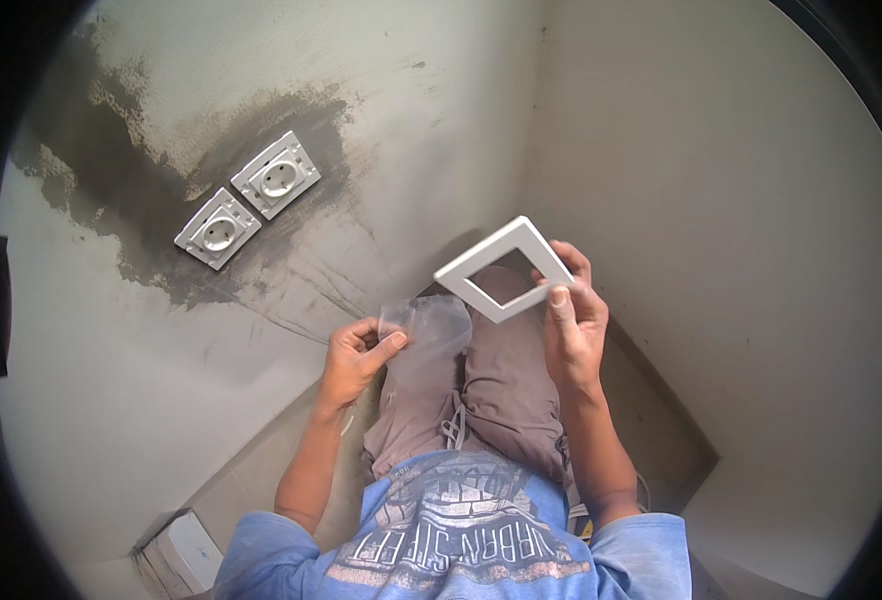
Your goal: The person uses a screwdriver to secure electrical socket components to a wall, removes a plastic cover from a socket frame, and attaches the frame to the installed socket.
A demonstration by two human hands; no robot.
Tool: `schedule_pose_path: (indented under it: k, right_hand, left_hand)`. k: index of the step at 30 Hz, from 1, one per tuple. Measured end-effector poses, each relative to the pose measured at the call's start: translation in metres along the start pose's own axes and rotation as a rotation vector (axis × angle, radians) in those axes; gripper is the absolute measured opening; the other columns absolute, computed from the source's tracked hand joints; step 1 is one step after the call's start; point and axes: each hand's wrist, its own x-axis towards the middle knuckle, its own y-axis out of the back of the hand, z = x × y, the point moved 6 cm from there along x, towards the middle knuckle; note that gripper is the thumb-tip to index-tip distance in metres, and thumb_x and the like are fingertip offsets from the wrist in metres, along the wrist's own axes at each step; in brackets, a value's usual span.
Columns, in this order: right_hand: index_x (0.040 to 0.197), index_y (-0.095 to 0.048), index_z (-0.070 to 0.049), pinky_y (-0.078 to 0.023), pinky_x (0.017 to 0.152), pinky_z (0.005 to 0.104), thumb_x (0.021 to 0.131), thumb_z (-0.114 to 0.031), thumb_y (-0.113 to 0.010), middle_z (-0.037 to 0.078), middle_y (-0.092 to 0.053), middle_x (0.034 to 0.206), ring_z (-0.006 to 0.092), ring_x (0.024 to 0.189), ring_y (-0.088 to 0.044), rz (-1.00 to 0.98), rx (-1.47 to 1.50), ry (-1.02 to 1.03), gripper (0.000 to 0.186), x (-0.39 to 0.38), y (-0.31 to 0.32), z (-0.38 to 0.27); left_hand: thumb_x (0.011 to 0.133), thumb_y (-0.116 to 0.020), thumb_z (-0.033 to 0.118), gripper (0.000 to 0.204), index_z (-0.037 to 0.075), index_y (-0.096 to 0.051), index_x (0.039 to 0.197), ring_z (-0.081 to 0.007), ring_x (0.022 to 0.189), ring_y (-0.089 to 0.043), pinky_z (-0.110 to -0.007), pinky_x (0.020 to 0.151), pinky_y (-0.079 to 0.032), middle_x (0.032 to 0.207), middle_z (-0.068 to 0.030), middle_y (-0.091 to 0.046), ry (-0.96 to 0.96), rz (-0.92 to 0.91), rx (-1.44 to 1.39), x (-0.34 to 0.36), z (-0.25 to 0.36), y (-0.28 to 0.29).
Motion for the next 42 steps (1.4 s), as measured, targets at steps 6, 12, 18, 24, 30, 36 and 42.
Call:
schedule_pose_path:
  k: [6,12,18,24,30,36,42]
  right_hand:
    - [0.097,-0.074,-0.002,-0.036,0.108,0.0407,0.096,-0.022,-0.07,0.011,-0.05,0.14,0.0231,0.13,-0.045,-0.204,-0.056,0.026,0.02,0.028,-0.039,0.009]
    - [0.097,-0.074,-0.002,-0.041,0.1,0.0357,0.095,-0.021,-0.072,0.01,-0.051,0.138,0.0186,0.122,-0.049,-0.266,-0.063,-0.004,0.02,0.028,-0.064,0.016]
    - [0.097,-0.073,0.0,-0.044,0.095,0.0322,0.095,-0.02,-0.071,0.009,-0.053,0.133,0.0145,0.111,-0.053,-0.258,-0.078,-0.079,0.02,0.02,-0.058,0.022]
    - [0.098,-0.073,0.0,-0.043,0.097,0.033,0.095,-0.018,-0.07,0.009,-0.055,0.131,0.0157,0.112,-0.054,-0.231,-0.131,-0.13,0.018,0.013,-0.039,0.028]
    - [0.097,-0.073,0.001,-0.044,0.097,0.0328,0.095,-0.018,-0.07,0.009,-0.056,0.126,0.0157,0.109,-0.055,-0.175,-0.08,-0.221,0.02,0.01,-0.034,0.035]
    - [0.097,-0.074,0.001,-0.045,0.096,0.0321,0.096,-0.021,-0.07,0.009,-0.057,0.124,0.0157,0.109,-0.055,-0.16,-0.073,-0.24,0.022,0.01,-0.034,0.041]
    - [0.097,-0.074,0.001,-0.045,0.096,0.0325,0.095,-0.024,-0.07,0.009,-0.058,0.122,0.0159,0.108,-0.055,-0.242,-0.09,-0.267,0.026,0.007,-0.036,0.046]
  left_hand:
    - [0.09,-0.076,0.01,0.015,-0.002,-0.073,0.097,-0.0065,0.08,-0.063,-0.023,0.074,-0.05,0.088,-0.003,-0.072,-0.041,-0.036,0.167,-0.004,0.029,0.009]
    - [0.088,-0.079,0.015,0.018,-0.001,-0.074,0.093,-0.0028,0.072,-0.058,-0.021,0.067,-0.046,0.078,0.0028,-0.068,-0.084,-0.029,0.272,-0.009,0.053,0.016]
    - [0.09,-0.077,0.015,0.018,-0.002,-0.074,0.096,-0.0059,0.078,-0.063,-0.023,0.072,-0.049,0.084,-0.0024,-0.072,-0.071,-0.009,0.238,-0.012,0.056,0.02]
    - [0.092,-0.076,0.018,0.022,-0.002,-0.072,0.099,-0.0122,0.081,-0.068,-0.026,0.076,-0.054,0.093,-0.01,-0.075,-0.113,0.008,0.128,-0.002,0.046,0.018]
    - [0.093,-0.074,0.024,0.029,-0.003,-0.072,0.105,-0.0194,0.083,-0.072,-0.028,0.073,-0.055,0.097,-0.0142,-0.075,-0.056,0.073,0.044,0.001,0.039,0.012]
    - [0.094,-0.073,0.029,0.035,-0.003,-0.072,0.108,-0.0194,0.083,-0.073,-0.029,0.073,-0.055,0.098,-0.0142,-0.075,-0.027,0.072,0.102,0.001,0.037,0.006]
    - [0.096,-0.07,0.032,0.036,-0.002,-0.073,0.106,-0.0159,0.083,-0.072,-0.027,0.072,-0.054,0.097,-0.0099,-0.075,-0.033,0.024,0.075,0.004,0.029,0.007]
